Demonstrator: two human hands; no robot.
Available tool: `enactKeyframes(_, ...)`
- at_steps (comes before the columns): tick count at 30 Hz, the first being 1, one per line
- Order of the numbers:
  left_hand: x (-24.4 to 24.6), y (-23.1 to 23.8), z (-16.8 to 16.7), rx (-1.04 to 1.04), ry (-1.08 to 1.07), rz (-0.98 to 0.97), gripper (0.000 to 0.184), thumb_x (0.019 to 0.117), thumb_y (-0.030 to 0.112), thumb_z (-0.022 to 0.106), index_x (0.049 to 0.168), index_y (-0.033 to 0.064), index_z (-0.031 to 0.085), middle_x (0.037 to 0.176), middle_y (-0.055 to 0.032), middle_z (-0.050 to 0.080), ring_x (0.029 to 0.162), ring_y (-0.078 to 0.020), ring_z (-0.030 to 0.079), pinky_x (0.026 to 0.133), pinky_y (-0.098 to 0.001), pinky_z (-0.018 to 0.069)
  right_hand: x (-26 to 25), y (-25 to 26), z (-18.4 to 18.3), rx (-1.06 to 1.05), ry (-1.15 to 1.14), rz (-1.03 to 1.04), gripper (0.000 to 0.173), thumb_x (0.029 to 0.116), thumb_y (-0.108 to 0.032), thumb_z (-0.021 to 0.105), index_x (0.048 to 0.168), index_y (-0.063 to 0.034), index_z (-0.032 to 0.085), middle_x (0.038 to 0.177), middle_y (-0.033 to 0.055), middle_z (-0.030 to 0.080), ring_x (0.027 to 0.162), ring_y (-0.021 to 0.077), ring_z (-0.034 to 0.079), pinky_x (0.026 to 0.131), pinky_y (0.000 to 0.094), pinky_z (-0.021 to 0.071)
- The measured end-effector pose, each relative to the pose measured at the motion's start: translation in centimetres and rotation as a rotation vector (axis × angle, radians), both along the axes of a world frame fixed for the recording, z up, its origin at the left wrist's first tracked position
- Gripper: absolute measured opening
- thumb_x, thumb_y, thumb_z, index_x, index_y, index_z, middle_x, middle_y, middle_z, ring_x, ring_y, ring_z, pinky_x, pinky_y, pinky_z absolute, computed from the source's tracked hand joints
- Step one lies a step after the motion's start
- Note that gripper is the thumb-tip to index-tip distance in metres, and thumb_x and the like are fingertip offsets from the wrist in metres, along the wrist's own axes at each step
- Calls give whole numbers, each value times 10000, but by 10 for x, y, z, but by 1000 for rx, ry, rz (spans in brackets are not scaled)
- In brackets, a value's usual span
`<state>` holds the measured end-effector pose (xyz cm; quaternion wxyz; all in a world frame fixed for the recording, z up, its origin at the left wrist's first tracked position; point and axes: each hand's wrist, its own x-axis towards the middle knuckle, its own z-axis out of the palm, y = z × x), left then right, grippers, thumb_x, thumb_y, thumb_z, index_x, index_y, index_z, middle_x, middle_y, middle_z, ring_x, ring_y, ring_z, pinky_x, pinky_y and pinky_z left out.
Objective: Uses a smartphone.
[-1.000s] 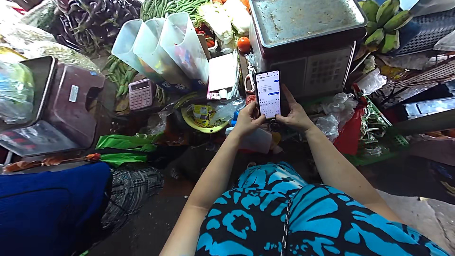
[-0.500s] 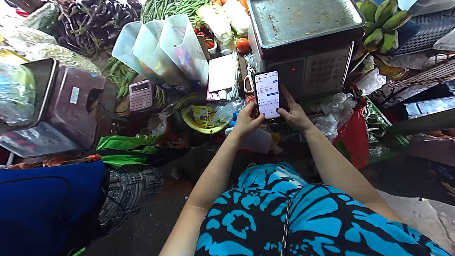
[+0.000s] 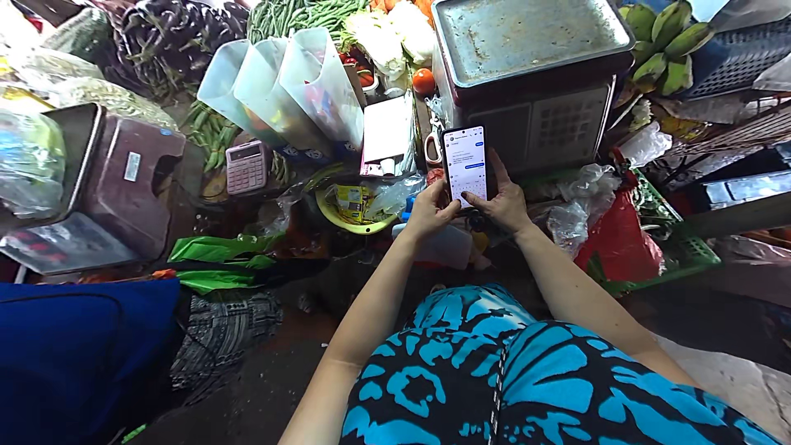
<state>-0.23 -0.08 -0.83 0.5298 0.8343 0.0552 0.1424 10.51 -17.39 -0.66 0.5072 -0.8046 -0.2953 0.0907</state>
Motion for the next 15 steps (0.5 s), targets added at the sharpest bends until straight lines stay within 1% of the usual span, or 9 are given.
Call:
enactKeyframes(2,0,0,-1,7,1,7,251,952,122,622,1175,7,634,800,-75,644,651,-136,608,641,-335,546,0,0,-2,-4,-2,-2,991,835,-417,831,1633,-298,256,1032,91,755,912,226,738,819,529,581)
enactKeyframes(3,1,0,-1,13,0,13,239,965,121,610,1172,4,637,807,-81,647,662,-143,612,651,-344,548,2,-1,-1,4,11,20,999,833,-400,834,1635,-296,247,1049,86,754,922,211,738,829,511,586)
enactKeyframes(5,1,0,-1,16,5,14,232,985,110,591,1182,-4,637,848,-101,662,699,-157,631,687,-360,560,5,-6,1,31,59,104,1043,821,-320,844,1643,-272,203,1113,69,744,966,161,733,874,436,600)
enactKeyframes(7,1,1,-1,2,5,3,243,976,113,603,1189,1,635,863,-98,668,712,-151,641,697,-355,568,9,-9,1,65,94,174,1078,791,-222,837,1645,-247,180,1154,58,736,996,129,729,895,387,603)
enactKeyframes(8,1,1,-1,-5,1,-2,251,963,119,616,1186,4,634,855,-91,667,705,-145,640,688,-349,567,10,-10,0,78,97,192,1079,781,-195,827,1643,-234,180,1169,54,734,1007,119,727,900,375,605)
enactKeyframes(10,0,1,-2,-5,-11,-7,253,941,117,639,1170,7,634,824,-80,657,678,-135,626,659,-333,557,10,-11,0,78,98,193,1077,777,-182,816,1644,-243,180,1181,56,729,1017,119,724,899,379,603)
enactKeyframes(13,1,0,-2,11,-24,4,255,921,135,670,1137,5,634,776,-67,637,635,-129,605,621,-319,543,11,-11,2,59,99,193,1053,797,-205,793,1647,-265,175,1193,56,726,1024,128,721,892,399,601)
enactKeyframes(15,1,-2,-1,24,-12,28,254,931,169,693,1121,10,638,761,-65,631,622,-135,599,615,-326,542,11,-12,3,44,92,193,1020,819,-198,760,1649,-275,172,1209,59,721,1035,138,718,893,420,596)
